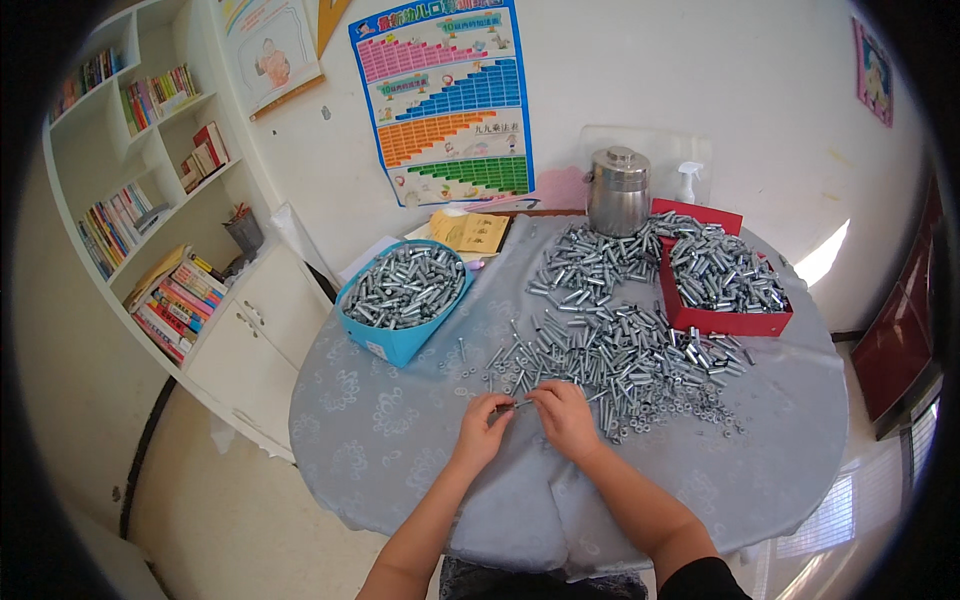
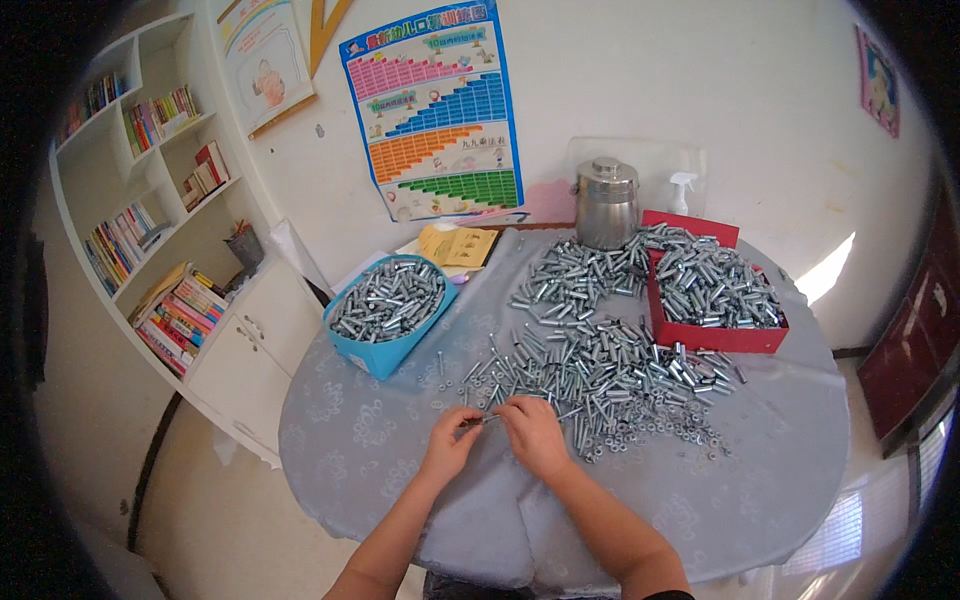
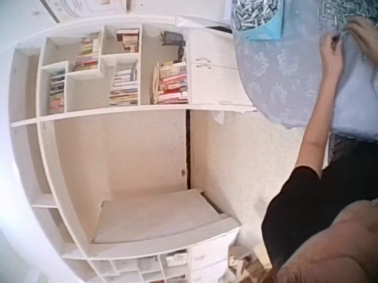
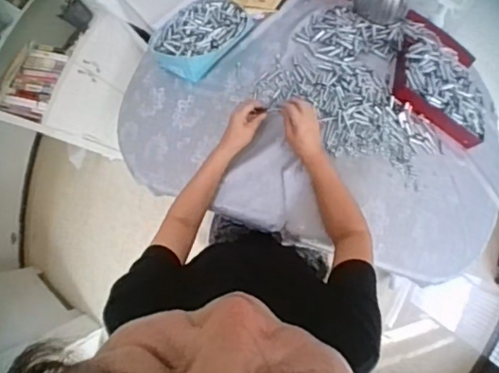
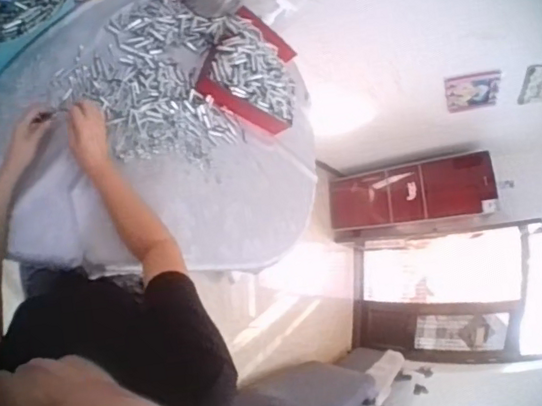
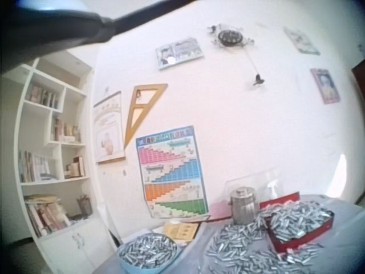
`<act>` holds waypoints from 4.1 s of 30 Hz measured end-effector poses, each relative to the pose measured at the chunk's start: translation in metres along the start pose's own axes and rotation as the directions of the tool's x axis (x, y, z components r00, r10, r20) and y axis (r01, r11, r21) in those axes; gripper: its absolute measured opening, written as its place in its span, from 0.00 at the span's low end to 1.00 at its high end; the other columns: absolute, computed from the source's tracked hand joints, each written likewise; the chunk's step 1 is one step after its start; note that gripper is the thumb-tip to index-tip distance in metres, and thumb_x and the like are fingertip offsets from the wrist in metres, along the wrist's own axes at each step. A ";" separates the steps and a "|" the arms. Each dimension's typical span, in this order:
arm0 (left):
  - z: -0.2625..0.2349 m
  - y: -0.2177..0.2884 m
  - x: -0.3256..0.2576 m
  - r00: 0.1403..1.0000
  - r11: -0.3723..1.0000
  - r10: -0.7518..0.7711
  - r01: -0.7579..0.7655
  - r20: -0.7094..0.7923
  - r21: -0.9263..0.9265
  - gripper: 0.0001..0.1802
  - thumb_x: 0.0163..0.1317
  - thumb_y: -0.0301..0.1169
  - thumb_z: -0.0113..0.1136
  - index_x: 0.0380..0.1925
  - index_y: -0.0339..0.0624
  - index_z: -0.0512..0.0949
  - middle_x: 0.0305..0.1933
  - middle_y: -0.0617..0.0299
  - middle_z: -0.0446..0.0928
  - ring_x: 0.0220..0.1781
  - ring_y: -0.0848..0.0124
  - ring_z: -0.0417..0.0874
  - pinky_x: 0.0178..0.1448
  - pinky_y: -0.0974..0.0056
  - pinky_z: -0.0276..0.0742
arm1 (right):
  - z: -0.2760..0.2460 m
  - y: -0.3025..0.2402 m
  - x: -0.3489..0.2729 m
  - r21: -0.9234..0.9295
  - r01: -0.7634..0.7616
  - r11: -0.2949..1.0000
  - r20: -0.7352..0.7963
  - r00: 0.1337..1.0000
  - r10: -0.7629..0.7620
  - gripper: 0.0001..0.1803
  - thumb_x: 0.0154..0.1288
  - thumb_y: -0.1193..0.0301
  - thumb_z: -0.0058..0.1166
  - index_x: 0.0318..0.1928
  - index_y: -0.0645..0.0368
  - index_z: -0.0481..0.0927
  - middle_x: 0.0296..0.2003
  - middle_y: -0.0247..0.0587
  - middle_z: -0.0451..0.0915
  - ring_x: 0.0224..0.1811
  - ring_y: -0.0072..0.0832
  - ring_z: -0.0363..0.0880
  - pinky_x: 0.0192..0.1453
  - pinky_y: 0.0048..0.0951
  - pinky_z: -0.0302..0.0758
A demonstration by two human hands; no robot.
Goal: The person sits at a table covered with a grey cloth and repeatedly picks up metal bolts and washers. They thread the washers onto the bolts by hand and place the assembled fasteners into a blue plastic bin.
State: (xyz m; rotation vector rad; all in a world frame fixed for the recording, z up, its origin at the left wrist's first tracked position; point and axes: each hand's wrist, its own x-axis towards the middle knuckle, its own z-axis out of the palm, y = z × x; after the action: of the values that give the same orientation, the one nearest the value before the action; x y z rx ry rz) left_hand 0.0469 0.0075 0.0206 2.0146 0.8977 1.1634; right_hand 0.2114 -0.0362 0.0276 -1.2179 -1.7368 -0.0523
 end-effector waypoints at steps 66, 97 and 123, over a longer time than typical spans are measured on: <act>-0.042 -0.039 -0.005 0.734 0.810 -0.432 0.062 -0.523 -0.583 0.12 0.53 0.21 0.59 0.40 0.36 0.75 0.30 0.65 0.73 0.31 0.79 0.74 0.35 0.75 0.71 | 0.073 -0.019 0.034 -0.171 -0.334 0.927 0.386 0.843 0.375 0.11 0.43 0.69 0.60 0.29 0.56 0.75 0.28 0.38 0.79 0.32 0.36 0.78 0.36 0.35 0.72; -0.039 -0.035 -0.006 0.703 0.514 -0.660 0.166 -0.264 -0.842 0.09 0.55 0.22 0.56 0.36 0.31 0.73 0.33 0.55 0.76 0.31 0.69 0.79 0.36 0.68 0.80 | 0.088 -0.011 0.018 0.708 -0.608 0.359 0.405 0.767 0.498 0.10 0.52 0.79 0.58 0.37 0.64 0.76 0.30 0.29 0.75 0.34 0.17 0.74 0.37 0.17 0.71; -0.042 -0.049 -0.009 0.687 0.147 -0.725 0.221 0.047 -0.964 0.09 0.57 0.27 0.55 0.35 0.35 0.71 0.35 0.53 0.77 0.33 0.70 0.78 0.39 0.66 0.78 | 0.068 0.027 0.057 -0.169 -0.262 0.950 0.256 0.919 0.299 0.09 0.44 0.69 0.58 0.28 0.57 0.82 0.25 0.43 0.78 0.31 0.38 0.76 0.38 0.35 0.72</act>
State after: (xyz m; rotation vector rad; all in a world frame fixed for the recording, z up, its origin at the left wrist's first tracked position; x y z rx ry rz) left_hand -0.0058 0.0361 -0.0051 0.3615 0.7007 1.2756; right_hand 0.1842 0.0524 0.0203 -1.6280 -1.7993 0.1877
